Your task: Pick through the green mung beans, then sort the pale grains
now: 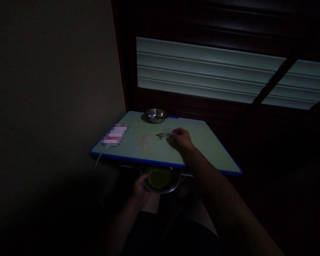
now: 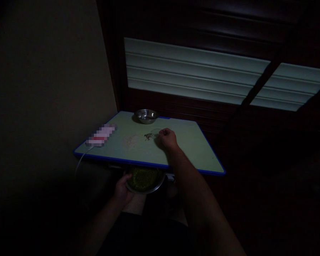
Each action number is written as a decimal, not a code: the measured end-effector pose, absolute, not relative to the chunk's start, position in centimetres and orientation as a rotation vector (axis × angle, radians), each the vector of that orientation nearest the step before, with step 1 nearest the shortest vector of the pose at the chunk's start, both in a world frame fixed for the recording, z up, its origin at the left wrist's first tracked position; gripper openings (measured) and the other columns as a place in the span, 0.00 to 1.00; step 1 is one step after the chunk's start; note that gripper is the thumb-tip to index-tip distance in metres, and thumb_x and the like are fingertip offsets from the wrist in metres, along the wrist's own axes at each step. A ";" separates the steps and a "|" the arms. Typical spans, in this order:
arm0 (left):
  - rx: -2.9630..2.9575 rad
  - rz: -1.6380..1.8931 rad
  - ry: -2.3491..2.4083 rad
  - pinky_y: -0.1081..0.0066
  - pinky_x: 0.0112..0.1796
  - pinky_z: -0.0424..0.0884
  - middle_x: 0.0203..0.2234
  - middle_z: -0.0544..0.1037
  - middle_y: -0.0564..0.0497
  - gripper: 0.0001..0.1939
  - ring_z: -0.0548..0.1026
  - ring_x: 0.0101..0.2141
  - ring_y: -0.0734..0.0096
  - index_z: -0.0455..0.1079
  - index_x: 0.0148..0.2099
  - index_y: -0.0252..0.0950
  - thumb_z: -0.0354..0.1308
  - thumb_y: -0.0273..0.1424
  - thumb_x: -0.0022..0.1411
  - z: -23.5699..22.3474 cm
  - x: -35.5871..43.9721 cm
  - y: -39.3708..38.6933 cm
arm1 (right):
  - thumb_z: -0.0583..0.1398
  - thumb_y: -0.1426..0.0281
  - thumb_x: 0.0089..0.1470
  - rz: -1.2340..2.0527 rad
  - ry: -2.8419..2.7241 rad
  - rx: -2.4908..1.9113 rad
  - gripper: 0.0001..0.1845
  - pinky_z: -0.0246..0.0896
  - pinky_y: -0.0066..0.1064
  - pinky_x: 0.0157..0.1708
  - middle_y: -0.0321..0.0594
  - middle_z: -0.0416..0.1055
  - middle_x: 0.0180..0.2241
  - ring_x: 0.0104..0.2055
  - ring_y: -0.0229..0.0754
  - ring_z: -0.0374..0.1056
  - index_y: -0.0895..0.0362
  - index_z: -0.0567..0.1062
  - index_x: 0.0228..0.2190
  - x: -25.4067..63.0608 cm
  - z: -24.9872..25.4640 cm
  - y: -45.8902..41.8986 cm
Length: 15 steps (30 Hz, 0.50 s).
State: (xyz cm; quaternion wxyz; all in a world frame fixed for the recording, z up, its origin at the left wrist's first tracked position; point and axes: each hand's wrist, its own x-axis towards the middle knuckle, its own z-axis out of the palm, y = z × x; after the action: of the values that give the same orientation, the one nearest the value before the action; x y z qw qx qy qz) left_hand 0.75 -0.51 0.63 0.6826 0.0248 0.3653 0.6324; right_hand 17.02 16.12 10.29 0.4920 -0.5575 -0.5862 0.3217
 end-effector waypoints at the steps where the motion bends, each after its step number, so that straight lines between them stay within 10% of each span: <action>1: 0.054 1.421 0.823 0.53 0.47 0.73 0.28 0.82 0.43 0.11 0.79 0.41 0.51 0.77 0.34 0.31 0.55 0.24 0.47 0.7 0.7 -0.5 | 0.60 0.71 0.34 0.775 -1.434 -1.323 0.10 0.59 0.26 0.26 0.33 0.70 0.23 0.24 0.35 0.63 0.58 0.72 0.26 17.0 10.1 16.0; 15: 0.083 1.437 0.816 0.56 0.46 0.73 0.30 0.82 0.43 0.10 0.80 0.36 0.55 0.77 0.33 0.30 0.56 0.25 0.48 0.6 0.3 -0.5 | 0.58 0.71 0.41 0.617 -1.639 -1.288 0.08 0.60 0.27 0.32 0.36 0.74 0.25 0.28 0.36 0.66 0.58 0.76 0.26 16.8 8.5 16.4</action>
State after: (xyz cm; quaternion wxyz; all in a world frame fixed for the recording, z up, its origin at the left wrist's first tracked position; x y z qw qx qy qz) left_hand 0.33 -0.53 0.55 0.6769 0.0370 0.3628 0.6394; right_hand 16.83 16.39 8.54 0.4651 -0.5244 -0.6675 0.2512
